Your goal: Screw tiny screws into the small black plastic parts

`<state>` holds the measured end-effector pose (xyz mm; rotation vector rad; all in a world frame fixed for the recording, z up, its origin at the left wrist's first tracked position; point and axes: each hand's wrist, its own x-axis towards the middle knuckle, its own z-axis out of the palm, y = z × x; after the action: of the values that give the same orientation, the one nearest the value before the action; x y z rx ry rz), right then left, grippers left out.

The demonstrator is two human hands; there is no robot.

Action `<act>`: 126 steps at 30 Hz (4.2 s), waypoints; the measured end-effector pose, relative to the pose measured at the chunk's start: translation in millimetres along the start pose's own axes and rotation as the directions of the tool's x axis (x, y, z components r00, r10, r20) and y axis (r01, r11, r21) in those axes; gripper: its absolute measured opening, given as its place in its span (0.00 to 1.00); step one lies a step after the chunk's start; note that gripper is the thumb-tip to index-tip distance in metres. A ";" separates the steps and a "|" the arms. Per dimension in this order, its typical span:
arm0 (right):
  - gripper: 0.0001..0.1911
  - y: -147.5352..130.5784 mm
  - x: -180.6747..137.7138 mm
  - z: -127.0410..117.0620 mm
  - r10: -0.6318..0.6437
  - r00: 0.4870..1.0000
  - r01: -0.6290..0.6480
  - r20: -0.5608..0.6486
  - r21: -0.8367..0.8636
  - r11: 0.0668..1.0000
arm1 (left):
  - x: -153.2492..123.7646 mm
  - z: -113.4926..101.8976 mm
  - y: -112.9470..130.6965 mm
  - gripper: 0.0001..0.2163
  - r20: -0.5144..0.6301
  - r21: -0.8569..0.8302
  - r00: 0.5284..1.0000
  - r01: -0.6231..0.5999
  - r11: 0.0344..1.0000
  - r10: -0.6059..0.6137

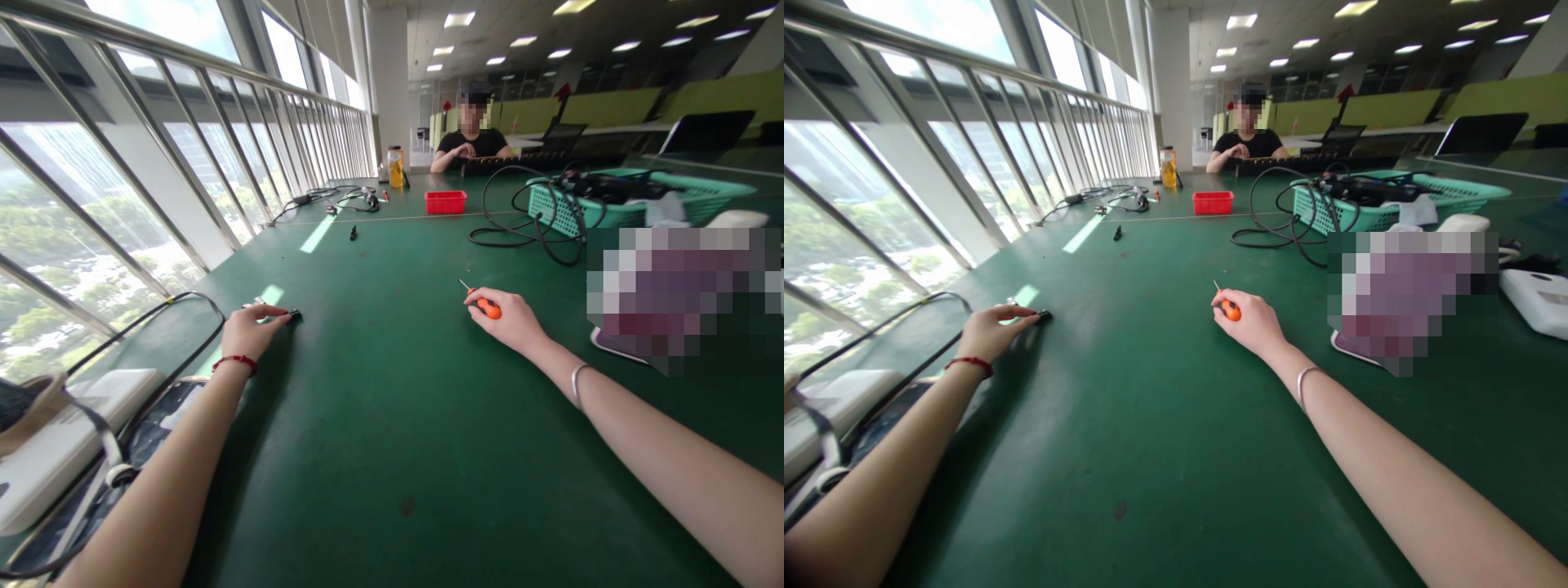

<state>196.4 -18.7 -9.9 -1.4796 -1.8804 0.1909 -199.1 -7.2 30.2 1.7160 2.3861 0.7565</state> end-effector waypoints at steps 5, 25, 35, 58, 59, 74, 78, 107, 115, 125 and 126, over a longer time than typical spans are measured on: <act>0.08 -0.7 -0.2 -0.6 0.010 1.000 -0.010 0.010 -0.009 1.000 | 1.0 0.6 -1.7 0.13 0.001 -0.052 1.000 -0.018 0.998 0.018; 0.08 0.1 0.5 0.1 0.015 1.000 -0.015 0.013 -0.023 1.000 | -0.4 -0.5 -0.8 0.13 0.032 -0.110 0.999 0.008 0.994 -0.004; 0.08 1.0 0.4 0.5 0.003 1.000 -0.003 0.009 -0.024 1.000 | -0.5 13.5 -1.3 0.15 -0.012 -0.049 0.995 -0.097 0.994 0.096; 0.11 -9.8 -2.1 -2.5 -0.003 0.972 0.030 -0.237 0.108 0.994 | -74.8 102.3 161.9 0.10 0.115 -0.270 0.625 -0.729 0.629 0.772; 0.10 -12.8 -2.7 -3.4 0.005 0.964 0.028 -0.266 0.123 0.992 | -74.8 102.8 161.7 0.10 0.106 -0.271 0.628 -0.728 0.630 0.771; 0.12 -34.1 -11.2 1.0 0.027 0.869 0.124 -0.494 0.270 0.955 | -74.6 101.5 159.1 0.02 0.072 -0.273 0.737 -0.634 0.724 0.672; 0.13 -37.8 -11.4 0.1 0.015 0.864 0.152 -0.503 0.290 0.945 | -74.5 101.8 158.0 0.01 0.059 -0.252 0.766 -0.609 0.752 0.640; 0.13 -38.0 -15.0 0.4 0.005 0.896 0.133 -0.443 0.279 0.951 | -74.1 101.9 157.4 0.01 0.055 -0.249 0.757 -0.621 0.743 0.651; 0.12 -39.7 -14.9 2.7 0.019 0.915 0.167 -0.404 0.419 0.893 | -75.0 100.2 158.4 0.01 0.062 -0.250 0.762 -0.614 0.749 0.645; 0.07 -39.9 -15.0 1.9 0.076 0.938 0.096 -0.338 0.463 0.881 | -75.9 100.3 158.6 0.01 0.049 -0.215 0.739 -0.649 0.729 0.672; 0.07 -40.5 -15.4 1.6 0.079 0.941 0.088 -0.328 0.463 0.882 | -76.1 100.3 158.7 0.01 0.049 -0.210 0.737 -0.652 0.728 0.674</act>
<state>164.8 -45.3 3.3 -1.0885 -1.4279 0.3440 1.1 -5.7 -0.5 2.4679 1.5162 0.8663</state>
